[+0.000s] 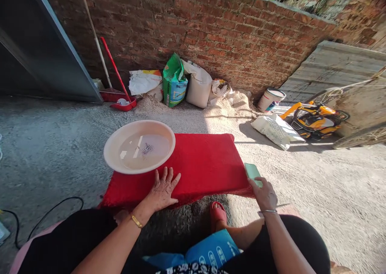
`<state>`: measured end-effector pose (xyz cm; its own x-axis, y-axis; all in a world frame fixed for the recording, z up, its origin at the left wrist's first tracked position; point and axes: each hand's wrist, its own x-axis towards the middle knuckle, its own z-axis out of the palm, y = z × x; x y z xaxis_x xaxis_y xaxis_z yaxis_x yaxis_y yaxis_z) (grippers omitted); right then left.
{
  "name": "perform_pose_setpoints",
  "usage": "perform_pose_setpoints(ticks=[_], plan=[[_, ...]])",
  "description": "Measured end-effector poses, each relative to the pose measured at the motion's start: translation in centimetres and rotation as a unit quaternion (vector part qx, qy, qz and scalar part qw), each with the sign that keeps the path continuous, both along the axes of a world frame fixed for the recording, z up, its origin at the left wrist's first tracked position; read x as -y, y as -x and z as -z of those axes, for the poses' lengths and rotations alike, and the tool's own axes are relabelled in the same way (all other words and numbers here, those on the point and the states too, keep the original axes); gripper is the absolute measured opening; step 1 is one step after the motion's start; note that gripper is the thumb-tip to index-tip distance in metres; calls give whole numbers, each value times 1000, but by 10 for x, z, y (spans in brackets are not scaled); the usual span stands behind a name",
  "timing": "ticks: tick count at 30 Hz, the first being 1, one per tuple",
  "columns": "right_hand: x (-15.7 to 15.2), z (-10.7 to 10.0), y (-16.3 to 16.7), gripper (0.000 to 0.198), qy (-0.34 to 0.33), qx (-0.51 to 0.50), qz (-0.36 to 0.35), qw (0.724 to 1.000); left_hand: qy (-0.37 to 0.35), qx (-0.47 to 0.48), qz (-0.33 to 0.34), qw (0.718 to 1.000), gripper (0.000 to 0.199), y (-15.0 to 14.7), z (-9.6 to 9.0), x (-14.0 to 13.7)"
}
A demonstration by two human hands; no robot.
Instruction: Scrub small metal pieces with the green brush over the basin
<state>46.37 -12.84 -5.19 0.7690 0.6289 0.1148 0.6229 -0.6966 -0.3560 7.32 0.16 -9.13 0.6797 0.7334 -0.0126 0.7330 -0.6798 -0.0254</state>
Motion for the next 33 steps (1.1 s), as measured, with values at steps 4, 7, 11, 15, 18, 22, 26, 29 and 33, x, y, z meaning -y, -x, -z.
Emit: perform_pose_setpoints(ticks=[4, 7, 11, 15, 18, 22, 26, 29, 33], plan=[[0, 7, 56, 43, -60, -29, -214, 975, -1, 0, -6, 1000, 93, 1, -1, 0], [-4, 11, 101, 38, -44, -41, -341, 938, -1, -8, -11, 1000, 94, 1, -1, 0], [-1, 12, 91, 37, -28, -21, -310, 950, 0, -19, -11, 1000, 97, 0, -3, 0], [10, 5, 23, 39, 1, 14, -92, 996, 0, -16, -8, 1000, 97, -2, -5, 1], [12, -3, -1, 41, 0, 33, 11, 999, 2, -16, -9, 1000, 96, -2, -5, 1], [-1, -4, 41, 38, -51, 26, -145, 988, 6, -15, -12, 1000, 97, -2, -6, 1], [-18, 3, 107, 36, -39, 17, -343, 939, 16, -18, -14, 1000, 95, -1, -9, 1], [-27, 6, 122, 36, -31, 14, -376, 926, 22, -19, -16, 999, 94, -1, -10, 1], [-25, 5, 79, 36, -21, -7, -270, 963, 17, -13, -11, 1000, 96, -1, -10, 1]])
